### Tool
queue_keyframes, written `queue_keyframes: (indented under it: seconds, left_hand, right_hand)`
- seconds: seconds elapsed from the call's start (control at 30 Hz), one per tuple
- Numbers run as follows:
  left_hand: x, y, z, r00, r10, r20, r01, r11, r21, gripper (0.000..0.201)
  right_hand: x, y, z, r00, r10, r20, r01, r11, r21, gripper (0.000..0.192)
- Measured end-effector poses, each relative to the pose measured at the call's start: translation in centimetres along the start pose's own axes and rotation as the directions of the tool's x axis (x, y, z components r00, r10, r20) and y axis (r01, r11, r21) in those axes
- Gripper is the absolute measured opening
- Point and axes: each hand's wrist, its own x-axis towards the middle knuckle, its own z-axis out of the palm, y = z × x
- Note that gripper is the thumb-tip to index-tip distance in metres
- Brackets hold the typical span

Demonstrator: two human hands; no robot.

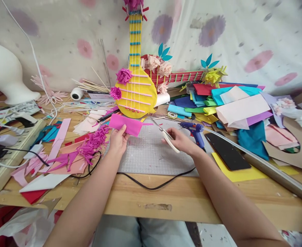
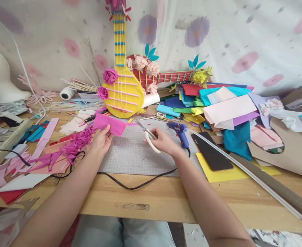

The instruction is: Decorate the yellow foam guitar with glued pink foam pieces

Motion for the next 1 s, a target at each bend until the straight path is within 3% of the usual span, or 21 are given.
queue_keyframes:
  seconds: [0.13, 0.23, 0.33, 0.47, 0.73, 1.0]
  left_hand:
    - [-0.1, 0.8, 0.2, 0.999, -0.036, -0.014, 0.034, 0.994, -0.099, 0.015]
    - [-0.2, 1.2, 0.4, 0.999, -0.044, -0.023, 0.041, 0.991, -0.130, 0.020]
    - [-0.6, 1.2, 0.5, 0.999, -0.039, -0.007, 0.039, 0.995, -0.090, 0.021]
    - [-0.9, 0.8, 0.5, 0.998, -0.047, -0.032, 0.048, 0.999, 0.020, 0.016]
    - [-1.2, 0.2, 0.7, 0.990, -0.104, -0.100, 0.115, 0.987, 0.115, 0.010]
    - [-1.3, 0.0, 0.8, 0.988, -0.107, -0.110, 0.123, 0.981, 0.151, 0.009]
  right_hand:
    - [-0.5, -1.2, 0.9, 0.985, -0.037, 0.171, 0.058, 0.991, -0.124, 0.047]
    - [-0.6, -2.1, 0.9, 0.940, -0.096, 0.327, 0.145, 0.981, -0.128, 0.047]
    - [-0.3, -3.1, 0.7, 0.887, -0.122, 0.445, 0.190, 0.976, -0.110, 0.048]
    - [0.5, -4.1, 0.4, 0.830, -0.118, 0.544, 0.155, 0.988, -0.023, 0.049]
    - [1.5, -4.0, 0.1, 0.784, -0.035, 0.619, 0.005, 0.999, 0.050, 0.051]
    - [1.8, -3.1, -0.3, 0.763, -0.053, 0.645, -0.005, 0.996, 0.087, 0.052]
